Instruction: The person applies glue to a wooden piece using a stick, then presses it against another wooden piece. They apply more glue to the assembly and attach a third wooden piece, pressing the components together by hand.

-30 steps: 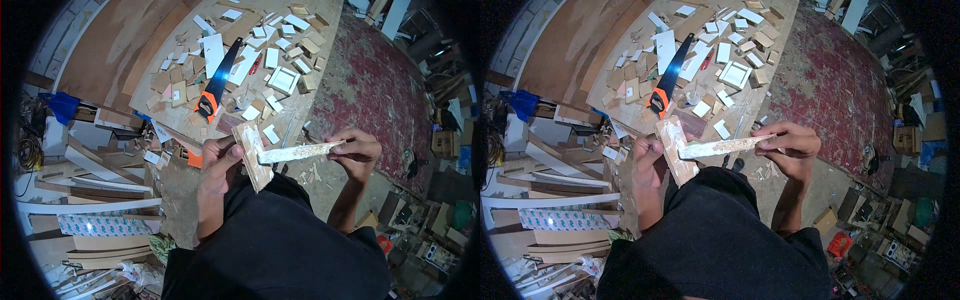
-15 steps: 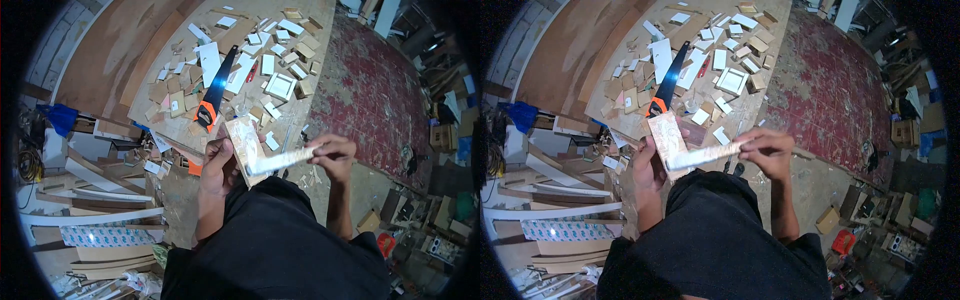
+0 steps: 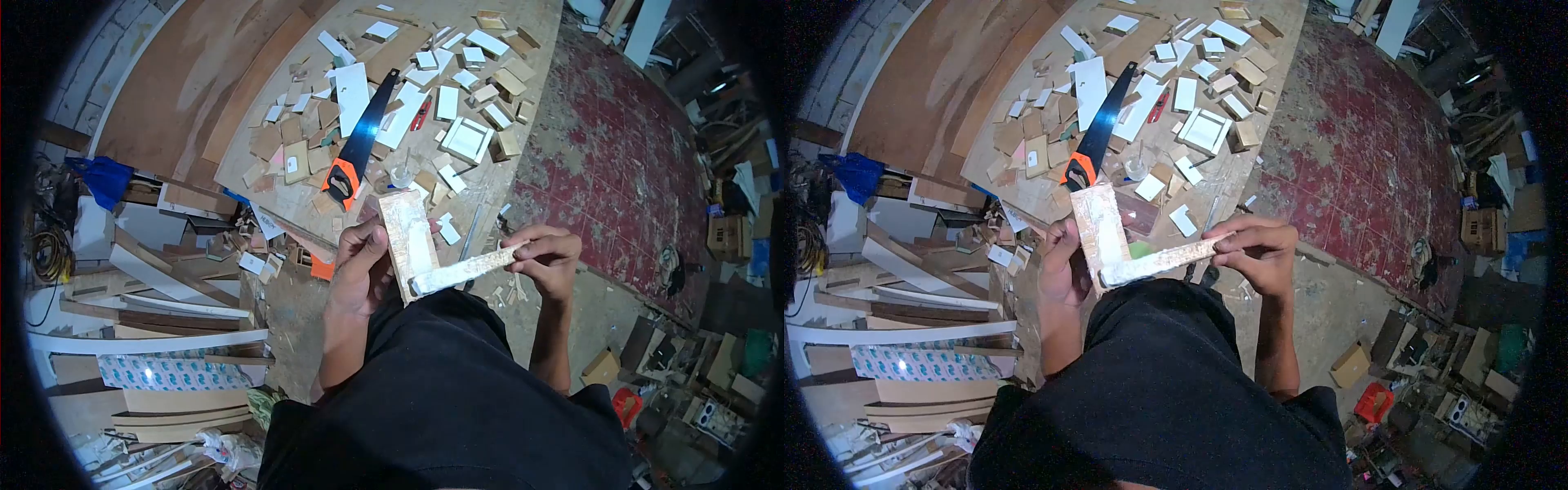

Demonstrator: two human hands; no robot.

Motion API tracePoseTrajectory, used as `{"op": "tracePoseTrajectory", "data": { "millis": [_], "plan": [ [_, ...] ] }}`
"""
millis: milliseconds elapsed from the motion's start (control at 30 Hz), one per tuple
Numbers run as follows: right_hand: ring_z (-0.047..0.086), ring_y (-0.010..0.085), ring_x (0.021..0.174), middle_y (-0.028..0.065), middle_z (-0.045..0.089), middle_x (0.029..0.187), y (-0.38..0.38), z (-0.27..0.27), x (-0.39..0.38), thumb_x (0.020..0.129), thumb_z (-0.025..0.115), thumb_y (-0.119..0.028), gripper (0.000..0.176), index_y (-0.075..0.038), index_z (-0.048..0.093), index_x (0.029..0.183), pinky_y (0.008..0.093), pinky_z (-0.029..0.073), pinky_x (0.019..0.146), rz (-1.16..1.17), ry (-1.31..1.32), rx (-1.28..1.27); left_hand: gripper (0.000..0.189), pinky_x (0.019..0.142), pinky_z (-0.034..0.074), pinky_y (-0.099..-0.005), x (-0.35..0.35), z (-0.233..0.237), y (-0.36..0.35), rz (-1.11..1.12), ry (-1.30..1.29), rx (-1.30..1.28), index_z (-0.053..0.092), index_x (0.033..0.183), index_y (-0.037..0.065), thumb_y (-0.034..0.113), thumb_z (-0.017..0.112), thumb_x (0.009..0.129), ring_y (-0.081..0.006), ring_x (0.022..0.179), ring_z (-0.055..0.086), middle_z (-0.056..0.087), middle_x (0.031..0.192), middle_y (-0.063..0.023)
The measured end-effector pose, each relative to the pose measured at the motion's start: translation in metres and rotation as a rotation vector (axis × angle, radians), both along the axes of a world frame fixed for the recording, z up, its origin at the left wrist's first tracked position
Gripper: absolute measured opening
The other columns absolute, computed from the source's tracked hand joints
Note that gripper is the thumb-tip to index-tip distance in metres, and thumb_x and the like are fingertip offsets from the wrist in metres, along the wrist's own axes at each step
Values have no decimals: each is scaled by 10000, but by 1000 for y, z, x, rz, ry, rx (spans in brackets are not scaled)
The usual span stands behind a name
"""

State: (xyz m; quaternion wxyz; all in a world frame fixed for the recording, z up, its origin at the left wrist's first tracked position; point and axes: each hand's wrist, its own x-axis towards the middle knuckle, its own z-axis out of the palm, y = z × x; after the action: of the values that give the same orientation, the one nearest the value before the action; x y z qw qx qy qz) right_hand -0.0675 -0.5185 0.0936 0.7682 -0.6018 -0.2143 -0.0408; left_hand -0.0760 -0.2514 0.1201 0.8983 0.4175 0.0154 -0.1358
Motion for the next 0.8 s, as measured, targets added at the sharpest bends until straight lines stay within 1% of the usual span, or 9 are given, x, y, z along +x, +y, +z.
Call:
{"op": "tracePoseTrajectory", "data": {
  "millis": [133,233,333,400,567,633,700,767,800],
  "plan": [
    [669,256,809,213,670,870,3,-6,6,651,727,87,164,18,693,797,337,553,713,-54,-18,169,409,838,520,-417,-3,-3,0,-2,-1,-55,530,1154,-46,274,562,901,-305,960,636,614,1082,-241],
    [666,252,821,212,667,892,17,5,11,675,692,121,160,24,691,802,330,558,733,-194,122,134,261,814,531,-409,-12,-19,6,53,103,-20,563,1044,26,234,594,888,-275,937,643,635,1032,-183],
    [666,254,848,211,666,905,13,7,13,687,681,131,157,31,690,808,320,564,745,-96,60,32,150,804,539,-405,-13,-23,5,101,185,-22,549,944,73,189,616,877,-259,910,649,638,992,-135],
    [674,269,836,208,670,889,6,5,12,662,731,90,146,29,695,790,330,564,709,-5,10,-52,248,838,530,-424,-11,-24,10,-21,178,-35,550,1059,26,215,575,901,-291,937,643,624,1057,-179],
    [678,248,785,213,672,871,1,4,19,665,739,65,122,31,696,774,322,572,686,143,-81,-11,483,884,505,-458,-5,-12,7,-66,163,-51,459,1239,-87,283,503,931,-347,1009,616,580,1139,-261],
    [674,231,757,215,668,885,2,1,23,675,726,75,130,39,690,795,304,575,670,84,-22,159,341,517,451,-188,-5,2,-3,34,210,-87,587,1116,-28,256,539,933,-79,657,607,659,1012,-179],
    [669,227,759,215,663,905,7,1,25,683,711,89,150,43,685,823,291,573,666,25,35,179,311,503,438,-184,-6,-5,0,-16,177,-137,612,1066,-27,245,537,935,-71,628,594,664,994,-182],
    [669,233,790,214,660,919,16,2,31,694,700,97,166,40,682,850,290,574,673,-143,-14,57,291,491,421,-177,-9,-1,-3,20,220,-46,632,1012,-26,238,535,937,-56,587,565,672,967,-176],
    [668,243,827,212,663,914,15,2,29,695,700,100,147,36,686,827,304,573,696,-101,4,41,289,481,404,-182,-10,-2,-3,10,216,-68,637,1002,-25,239,538,937,-47,562,538,676,956,-173]
  ]
}}
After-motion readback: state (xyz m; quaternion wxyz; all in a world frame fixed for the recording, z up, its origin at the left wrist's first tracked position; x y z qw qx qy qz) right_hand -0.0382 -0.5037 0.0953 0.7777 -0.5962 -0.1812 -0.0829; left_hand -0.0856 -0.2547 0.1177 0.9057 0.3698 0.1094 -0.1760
